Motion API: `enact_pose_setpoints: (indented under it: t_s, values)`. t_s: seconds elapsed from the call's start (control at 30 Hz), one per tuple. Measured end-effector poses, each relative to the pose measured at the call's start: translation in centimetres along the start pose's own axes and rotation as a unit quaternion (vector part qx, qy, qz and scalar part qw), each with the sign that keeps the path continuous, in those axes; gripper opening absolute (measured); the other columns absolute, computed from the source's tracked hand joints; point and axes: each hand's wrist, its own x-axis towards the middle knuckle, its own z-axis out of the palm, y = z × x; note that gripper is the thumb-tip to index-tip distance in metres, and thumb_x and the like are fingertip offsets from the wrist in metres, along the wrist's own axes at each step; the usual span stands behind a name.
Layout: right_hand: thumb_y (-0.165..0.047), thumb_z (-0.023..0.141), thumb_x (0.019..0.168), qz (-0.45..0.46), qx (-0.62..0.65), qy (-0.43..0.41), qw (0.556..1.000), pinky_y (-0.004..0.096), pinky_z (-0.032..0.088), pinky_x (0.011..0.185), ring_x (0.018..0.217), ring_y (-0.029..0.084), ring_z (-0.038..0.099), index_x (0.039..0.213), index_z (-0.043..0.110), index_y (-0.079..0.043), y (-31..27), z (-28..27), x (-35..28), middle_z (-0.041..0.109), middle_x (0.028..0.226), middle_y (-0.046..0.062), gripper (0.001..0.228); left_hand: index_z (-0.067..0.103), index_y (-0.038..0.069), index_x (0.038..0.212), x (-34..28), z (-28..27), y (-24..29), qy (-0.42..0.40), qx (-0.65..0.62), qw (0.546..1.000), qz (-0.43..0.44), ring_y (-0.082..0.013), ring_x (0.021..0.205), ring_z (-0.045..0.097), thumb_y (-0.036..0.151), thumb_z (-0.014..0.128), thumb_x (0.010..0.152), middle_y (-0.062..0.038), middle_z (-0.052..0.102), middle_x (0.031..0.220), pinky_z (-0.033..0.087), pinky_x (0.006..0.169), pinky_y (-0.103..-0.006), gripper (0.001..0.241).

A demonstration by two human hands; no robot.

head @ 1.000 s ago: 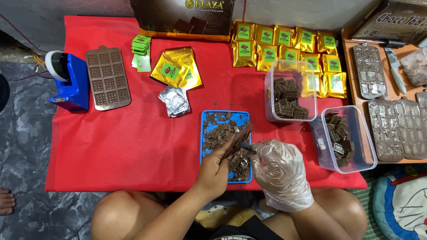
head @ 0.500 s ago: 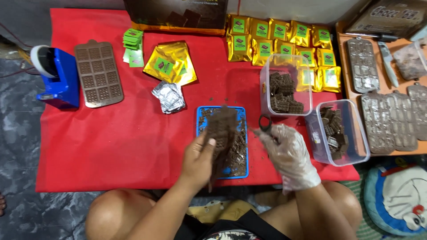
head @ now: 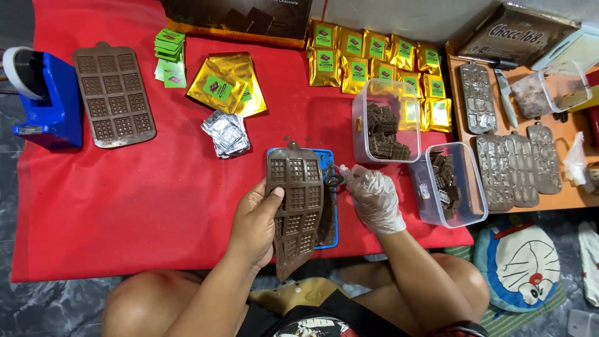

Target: Trimming the excess chocolate flash from the edges of a chocolate bar using small scissors.

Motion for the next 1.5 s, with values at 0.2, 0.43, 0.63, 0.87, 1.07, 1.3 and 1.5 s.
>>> enact_pose_setpoints:
  t_s: [0.2, 0.43, 0.63, 0.87, 1.07, 1.3, 1.5]
  values:
    - [-0.045, 0.083, 0.092, 0.002, -0.013, 0.052, 0.999, 0.033, 0.055, 0.05, 0.056, 0.021, 0.063, 0.084, 0.066, -0.008, -0.7, 1.2, 1.5, 0.056, 0.068, 0.001, 0.042, 0.058, 0.002, 0.143, -0.2, 0.0, 0.4, -0.001, -0.005, 1.0, -0.015, -0.0156, 0.124, 0.058, 0.005, 0.056, 0.095, -0.01, 0.066, 0.136, 0.043, 0.111, -0.0404, 0.048]
    - [-0.034, 0.085, 0.092, -0.032, 0.027, 0.007, 0.999, 0.039, 0.055, 0.047, 0.054, 0.029, 0.062, 0.083, 0.068, -0.002, -0.4, 0.7, 2.1, 0.055, 0.065, 0.008, 0.037, 0.059, 0.001, 0.142, -0.3, 0.2, 1.1, 0.004, -0.011, 1.0, -0.028, -0.0157, 0.123, 0.059, 0.006, 0.056, 0.095, -0.01, 0.067, 0.133, 0.042, 0.111, -0.0398, 0.047]
    - [-0.025, 0.085, 0.089, -0.061, 0.071, -0.068, 0.993, 0.043, 0.057, 0.045, 0.059, 0.034, 0.069, 0.085, 0.075, -0.006, 0.8, 1.0, 1.0, 0.068, 0.073, 0.014, 0.022, 0.06, 0.002, 0.14, -0.3, 0.2, 1.2, 0.003, -0.001, 0.999, -0.034, -0.0157, 0.123, 0.059, 0.006, 0.055, 0.096, -0.011, 0.068, 0.132, 0.042, 0.111, -0.0398, 0.045]
    - [-0.042, 0.076, 0.095, 0.14, 0.179, -0.216, 0.95, 0.044, 0.061, 0.061, 0.073, 0.038, 0.073, 0.089, 0.076, -0.006, 0.4, -0.4, 1.4, 0.072, 0.075, 0.015, 0.037, 0.061, 0.002, 0.139, -0.4, 0.3, 1.6, 0.004, -0.007, 0.999, -0.037, -0.016, 0.121, 0.059, 0.005, 0.056, 0.095, -0.011, 0.069, 0.129, 0.043, 0.11, -0.039, 0.044]
    - [-0.023, 0.071, 0.093, 0.017, 0.131, -0.189, 0.973, 0.046, 0.061, 0.064, 0.079, 0.035, 0.072, 0.109, 0.079, -0.017, 2.5, 1.3, -2.0, 0.072, 0.087, 0.012, 0.019, 0.061, 0.002, 0.14, -0.3, 0.0, 1.2, 0.003, -0.005, 1.0, -0.028, -0.016, 0.121, 0.059, 0.005, 0.055, 0.095, -0.011, 0.068, 0.13, 0.042, 0.11, -0.0389, 0.045]
    - [-0.012, 0.065, 0.094, 0.054, 0.153, -0.172, 0.972, 0.047, 0.06, 0.065, 0.078, 0.035, 0.069, 0.119, 0.079, -0.024, 2.5, 2.0, -1.9, 0.073, 0.093, 0.008, 0.031, 0.063, 0.001, 0.137, -0.2, -0.1, 1.1, -0.002, -0.015, 1.0, -0.024, -0.0173, 0.12, 0.06, 0.004, 0.055, 0.096, -0.012, 0.07, 0.127, 0.044, 0.11, -0.0395, 0.042]
    - [-0.014, 0.066, 0.093, 0.032, 0.137, -0.187, 0.972, 0.046, 0.06, 0.06, 0.072, 0.032, 0.07, 0.109, 0.08, -0.025, 1.9, 2.6, -1.1, 0.072, 0.083, 0.004, 0.025, 0.064, 0.001, 0.135, -0.2, -0.2, 0.9, -0.013, -0.008, 1.0, -0.025, -0.0168, 0.119, 0.06, 0.004, 0.054, 0.096, -0.012, 0.07, 0.125, 0.045, 0.109, -0.0389, 0.04]
